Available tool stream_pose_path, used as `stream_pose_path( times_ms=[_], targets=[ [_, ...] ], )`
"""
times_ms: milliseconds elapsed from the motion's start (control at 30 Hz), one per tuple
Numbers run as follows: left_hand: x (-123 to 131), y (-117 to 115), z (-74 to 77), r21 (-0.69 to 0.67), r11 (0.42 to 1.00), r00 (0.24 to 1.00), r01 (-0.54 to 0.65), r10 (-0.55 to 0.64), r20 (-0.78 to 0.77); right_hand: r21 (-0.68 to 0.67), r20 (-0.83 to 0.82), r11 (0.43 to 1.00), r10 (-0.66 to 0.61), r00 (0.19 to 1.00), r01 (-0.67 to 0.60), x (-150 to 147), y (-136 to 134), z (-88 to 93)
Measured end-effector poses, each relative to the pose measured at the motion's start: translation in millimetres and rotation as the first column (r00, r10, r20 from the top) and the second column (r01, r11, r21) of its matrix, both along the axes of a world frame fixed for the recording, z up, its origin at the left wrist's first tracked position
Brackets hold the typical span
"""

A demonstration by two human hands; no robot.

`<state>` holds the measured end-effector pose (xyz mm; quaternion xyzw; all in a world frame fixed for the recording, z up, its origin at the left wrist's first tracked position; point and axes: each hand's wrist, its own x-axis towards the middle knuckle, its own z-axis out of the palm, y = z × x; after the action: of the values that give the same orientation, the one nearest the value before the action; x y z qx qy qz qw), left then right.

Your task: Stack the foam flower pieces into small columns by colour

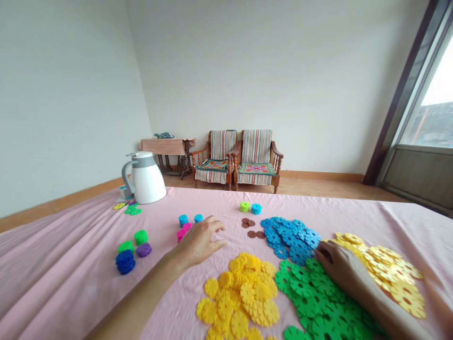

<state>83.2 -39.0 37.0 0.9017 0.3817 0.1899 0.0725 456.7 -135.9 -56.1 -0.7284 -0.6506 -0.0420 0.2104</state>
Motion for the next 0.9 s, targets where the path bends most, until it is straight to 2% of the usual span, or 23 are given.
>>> stream_pose_path(
  times_ms=[100, 233, 433, 533, 633, 767, 900],
  targets=[
    [33, 12, -0.6, -0.022, 0.992, 0.990, 0.128, -0.129, -0.059, 0.005, 0.001, 1.000, 0.009, 1.000, -0.009, -2, -1, 1.8],
    [75, 40, -15.2, -0.037, 0.971, 0.966, 0.234, -0.237, -0.107, 0.009, -0.014, 1.000, 0.012, 1.000, -0.012, -4, -2, 2.9],
    [115, 63, -43.2, -0.061, 0.993, 0.983, 0.104, -0.112, -0.148, 0.017, -0.011, 1.000, 0.026, 1.000, -0.026, -6, -1, 5.2],
    [125, 64, -55.3, -0.057, 0.997, 0.989, 0.042, -0.050, -0.141, 0.013, -0.003, 1.000, 0.019, 1.000, -0.019, -7, -3, 7.8],
    [131, 61, -61.9, -0.026, 0.999, 0.993, 0.038, -0.041, -0.111, 0.013, -0.001, 1.000, 0.008, 1.000, -0.008, -9, -4, 10.1],
    [128, 54, -62.0, 0.017, 0.998, 0.995, 0.063, -0.061, -0.076, 0.014, -0.002, 1.000, 0.004, 1.000, -0.004, -9, -5, 10.8],
    [115, 48, -55.3, 0.017, 0.995, 0.992, 0.101, -0.100, -0.081, 0.011, -0.017, 1.000, 0.018, 1.000, -0.018, -7, -3, 10.0]
  ],
)
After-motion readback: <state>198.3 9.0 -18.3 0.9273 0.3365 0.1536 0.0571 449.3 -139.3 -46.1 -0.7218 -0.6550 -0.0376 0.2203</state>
